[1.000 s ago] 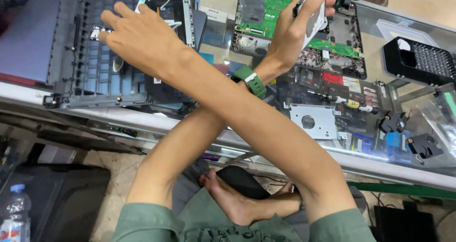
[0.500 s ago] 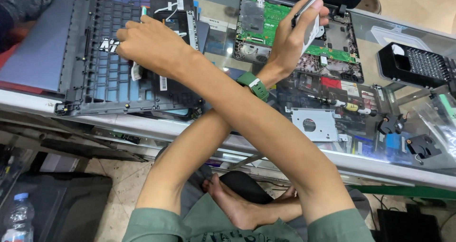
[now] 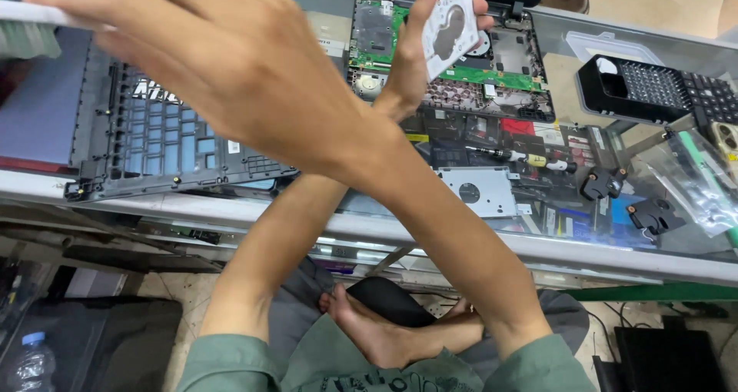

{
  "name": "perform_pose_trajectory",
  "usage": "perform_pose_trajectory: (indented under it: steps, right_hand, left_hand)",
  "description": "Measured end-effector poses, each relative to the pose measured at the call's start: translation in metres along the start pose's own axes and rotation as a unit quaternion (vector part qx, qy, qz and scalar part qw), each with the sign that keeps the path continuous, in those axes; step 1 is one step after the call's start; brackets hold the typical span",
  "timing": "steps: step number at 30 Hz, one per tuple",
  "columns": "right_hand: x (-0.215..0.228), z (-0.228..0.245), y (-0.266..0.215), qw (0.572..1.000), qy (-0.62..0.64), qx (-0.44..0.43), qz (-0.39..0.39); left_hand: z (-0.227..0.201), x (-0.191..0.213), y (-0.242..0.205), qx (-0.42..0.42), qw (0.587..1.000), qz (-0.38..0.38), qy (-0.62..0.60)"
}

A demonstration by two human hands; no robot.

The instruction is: Cleaning a laptop hard drive with a brush and then mounting it into its metal bracket for installation.

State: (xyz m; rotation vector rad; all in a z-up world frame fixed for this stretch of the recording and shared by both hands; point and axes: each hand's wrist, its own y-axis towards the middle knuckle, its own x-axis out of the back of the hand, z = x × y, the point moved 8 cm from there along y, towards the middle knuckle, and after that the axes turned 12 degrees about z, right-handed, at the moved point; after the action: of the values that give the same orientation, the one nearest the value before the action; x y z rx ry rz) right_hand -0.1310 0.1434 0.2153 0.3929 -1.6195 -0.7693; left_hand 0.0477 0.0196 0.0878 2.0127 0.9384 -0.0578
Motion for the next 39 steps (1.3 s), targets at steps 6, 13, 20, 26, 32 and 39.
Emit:
perform_pose_trajectory:
  steps: [6,13,20,26,32,39]
  right_hand:
    - [0.098,0.017,-0.138,0.974,0.168,-0.11,-0.107]
    - [0.083,0.023,-0.316,0.911,0.189,-0.345,-0.124]
    - [0.034,0.062,-0.371,0.92,0.162,-0.326,-0.144]
    - [0.019,0.071,-0.373,0.923,0.104,-0.345,-0.136]
    - [0.006,0.085,-0.378,0.925,0.137,-0.334,-0.121]
    - [-0.002,0.093,-0.399,0.933,0.11,-0.321,-0.118]
  left_hand:
    - [0.01,-0.012,0.005,0.097,0.971,0.033,-0.218]
    - [-0.044,-0.113,-0.081,0.183,0.963,0.018,-0.198]
    - [-0.044,-0.144,-0.175,0.127,0.977,0.006,-0.173]
    - [-0.023,-0.152,-0.205,0.144,0.979,-0.05,-0.134]
    - [-0.023,-0.155,-0.208,0.15,0.977,-0.044,-0.145]
    - [-0.015,-0.158,-0.211,0.149,0.978,-0.035,-0.143]
